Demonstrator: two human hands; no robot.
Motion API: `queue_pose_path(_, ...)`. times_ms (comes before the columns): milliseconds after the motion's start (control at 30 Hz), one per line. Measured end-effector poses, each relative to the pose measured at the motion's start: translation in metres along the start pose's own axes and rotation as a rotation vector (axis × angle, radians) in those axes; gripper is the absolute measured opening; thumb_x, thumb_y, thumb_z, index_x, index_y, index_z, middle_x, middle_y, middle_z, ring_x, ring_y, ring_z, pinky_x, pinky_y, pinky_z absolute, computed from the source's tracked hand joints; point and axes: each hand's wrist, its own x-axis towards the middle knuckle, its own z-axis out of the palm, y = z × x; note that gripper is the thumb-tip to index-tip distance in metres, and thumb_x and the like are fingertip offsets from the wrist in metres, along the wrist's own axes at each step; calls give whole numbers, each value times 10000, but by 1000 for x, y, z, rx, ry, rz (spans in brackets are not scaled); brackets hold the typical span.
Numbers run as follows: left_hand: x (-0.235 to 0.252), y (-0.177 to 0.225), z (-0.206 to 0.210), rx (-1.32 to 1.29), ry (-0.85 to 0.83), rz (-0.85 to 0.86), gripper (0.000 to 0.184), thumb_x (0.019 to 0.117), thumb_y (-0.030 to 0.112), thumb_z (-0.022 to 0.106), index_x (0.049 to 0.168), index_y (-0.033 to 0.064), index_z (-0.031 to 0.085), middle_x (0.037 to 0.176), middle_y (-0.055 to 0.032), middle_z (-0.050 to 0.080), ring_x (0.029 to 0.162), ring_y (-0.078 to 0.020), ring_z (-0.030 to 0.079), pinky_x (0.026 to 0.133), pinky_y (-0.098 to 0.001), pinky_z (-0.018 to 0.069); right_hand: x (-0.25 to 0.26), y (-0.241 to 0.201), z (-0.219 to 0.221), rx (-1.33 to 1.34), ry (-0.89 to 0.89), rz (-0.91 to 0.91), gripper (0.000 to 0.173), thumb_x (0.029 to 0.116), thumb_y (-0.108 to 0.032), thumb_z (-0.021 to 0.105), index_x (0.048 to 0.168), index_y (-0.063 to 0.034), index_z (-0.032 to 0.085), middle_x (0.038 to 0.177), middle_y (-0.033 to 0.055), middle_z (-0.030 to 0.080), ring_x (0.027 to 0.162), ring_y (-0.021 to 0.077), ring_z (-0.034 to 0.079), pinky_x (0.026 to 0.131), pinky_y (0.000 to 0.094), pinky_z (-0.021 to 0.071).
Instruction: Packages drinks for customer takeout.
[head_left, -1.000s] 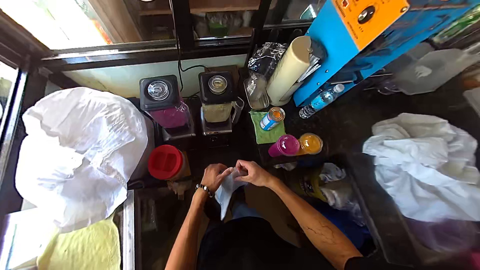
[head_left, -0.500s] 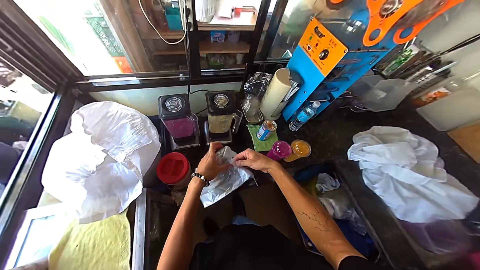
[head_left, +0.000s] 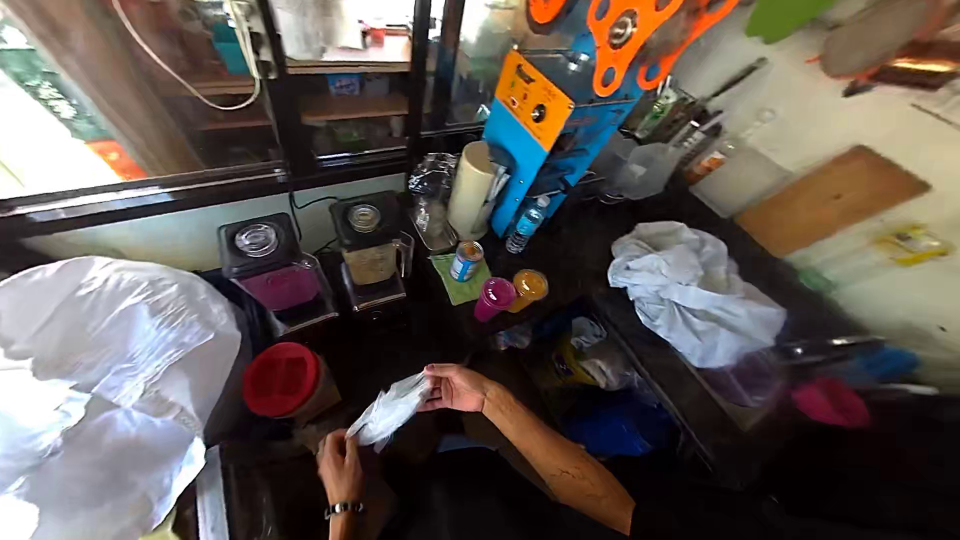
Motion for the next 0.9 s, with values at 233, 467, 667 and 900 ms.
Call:
queue_pose_path(233,-3,34,2,-186,-224,347,742,801,379,789,1326,-70,518,1455,-287,469,1401,-366,422,1158,-503,373,-16,-8,-16,-482,186,-315,202,1024,-171,560,1158,-23,594,976,47,640,844,105,619,757,312,543)
queue_pose_path(467,50,159,71,228,-757,703,222,925,66,585,947,122,798,1259,-216,659,1204,-400,613,999,-594,497,-64,-44,-27,-559,-14,-474,271,955,-125,632,1201,-18,591,1043,43,669,937,88,639,867,290,535)
queue_pose_path(667,27,219,127,907,-736,241,343,1029,219,470,1270,185,712,1314,-117,662,1150,-382,651,915,-627,511,-107,-48,-100,-1216,546,-312,473,962,-61,548,1435,-75,540,1165,208,675,1060,344,658,951,523,511)
queue_pose_path(900,-2,253,258,1006,-812,97,353,964,180,623,1308,111,662,1408,-205,572,1143,-453,632,899,-640,523,-164,-68,-191,-1044,391,-392,185,937,-173,675,1044,-87,798,1022,64,772,999,161,712,934,404,553)
